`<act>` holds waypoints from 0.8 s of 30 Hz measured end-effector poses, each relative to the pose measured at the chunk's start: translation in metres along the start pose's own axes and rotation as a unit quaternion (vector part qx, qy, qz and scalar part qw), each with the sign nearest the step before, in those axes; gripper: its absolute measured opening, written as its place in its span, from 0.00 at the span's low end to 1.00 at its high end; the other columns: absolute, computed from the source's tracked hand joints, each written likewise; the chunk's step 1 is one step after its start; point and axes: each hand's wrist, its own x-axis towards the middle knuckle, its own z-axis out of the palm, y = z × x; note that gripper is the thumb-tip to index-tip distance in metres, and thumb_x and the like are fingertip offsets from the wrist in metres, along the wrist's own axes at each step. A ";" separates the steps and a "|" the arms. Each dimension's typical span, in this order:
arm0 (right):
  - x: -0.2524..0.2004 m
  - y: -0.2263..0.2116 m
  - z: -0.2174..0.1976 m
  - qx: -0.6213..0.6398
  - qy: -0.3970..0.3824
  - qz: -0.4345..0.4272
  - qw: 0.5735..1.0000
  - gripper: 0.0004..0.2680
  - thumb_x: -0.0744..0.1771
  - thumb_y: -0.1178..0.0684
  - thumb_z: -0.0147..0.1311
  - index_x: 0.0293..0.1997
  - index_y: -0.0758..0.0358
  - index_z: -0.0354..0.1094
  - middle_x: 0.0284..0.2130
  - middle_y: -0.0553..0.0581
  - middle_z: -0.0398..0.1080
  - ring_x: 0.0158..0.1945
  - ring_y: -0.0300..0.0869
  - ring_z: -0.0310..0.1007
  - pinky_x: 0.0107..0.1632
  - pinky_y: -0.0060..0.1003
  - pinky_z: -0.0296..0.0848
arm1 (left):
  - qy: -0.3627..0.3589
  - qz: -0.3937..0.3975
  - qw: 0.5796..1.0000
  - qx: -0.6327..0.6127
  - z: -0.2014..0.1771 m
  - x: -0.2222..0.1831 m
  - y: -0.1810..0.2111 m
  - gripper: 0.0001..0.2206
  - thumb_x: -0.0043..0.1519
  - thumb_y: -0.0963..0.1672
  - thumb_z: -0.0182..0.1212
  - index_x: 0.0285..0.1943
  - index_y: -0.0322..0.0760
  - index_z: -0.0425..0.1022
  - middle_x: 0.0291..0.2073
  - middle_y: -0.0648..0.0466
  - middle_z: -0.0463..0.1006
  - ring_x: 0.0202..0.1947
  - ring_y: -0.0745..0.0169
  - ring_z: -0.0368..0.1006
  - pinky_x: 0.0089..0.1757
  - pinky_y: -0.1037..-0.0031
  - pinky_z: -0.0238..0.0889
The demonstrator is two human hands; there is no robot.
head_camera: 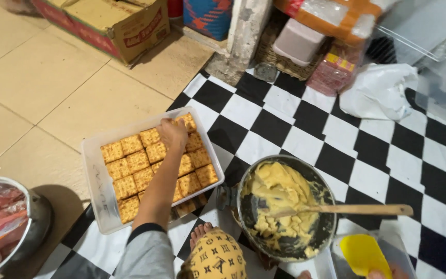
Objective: A person is manually preparing cracker snacks by spreading a yellow filling onto individual crackers and sandwiching them together.
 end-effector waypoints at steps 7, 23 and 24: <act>-0.131 -0.040 -0.090 -0.254 0.366 -0.152 0.882 0.07 0.71 0.54 0.45 0.49 0.66 0.62 0.16 0.53 0.60 0.16 0.35 0.54 0.18 0.30 0.53 | -0.122 0.586 0.799 0.058 -0.032 -0.191 0.085 0.16 0.55 0.42 0.68 0.52 0.37 0.74 0.50 0.47 0.69 0.50 0.46 0.68 0.50 0.58 0.57; -0.267 -0.063 -0.069 0.020 0.295 -0.455 0.840 0.08 0.73 0.56 0.45 0.58 0.67 0.64 0.32 0.54 0.64 0.33 0.37 0.59 0.36 0.31 0.63 | -0.571 0.701 0.359 0.232 0.156 -0.612 -0.144 0.07 0.58 0.41 0.55 0.33 0.35 0.79 0.39 0.40 0.77 0.38 0.29 0.70 0.42 0.44 0.59; -0.267 -0.065 -0.067 0.018 0.297 -0.455 0.839 0.08 0.73 0.56 0.45 0.58 0.67 0.64 0.32 0.54 0.64 0.33 0.37 0.59 0.36 0.31 0.63 | -0.573 0.701 0.357 0.230 0.170 -0.629 -0.155 0.07 0.58 0.41 0.55 0.33 0.35 0.79 0.39 0.40 0.77 0.38 0.29 0.70 0.42 0.44 0.59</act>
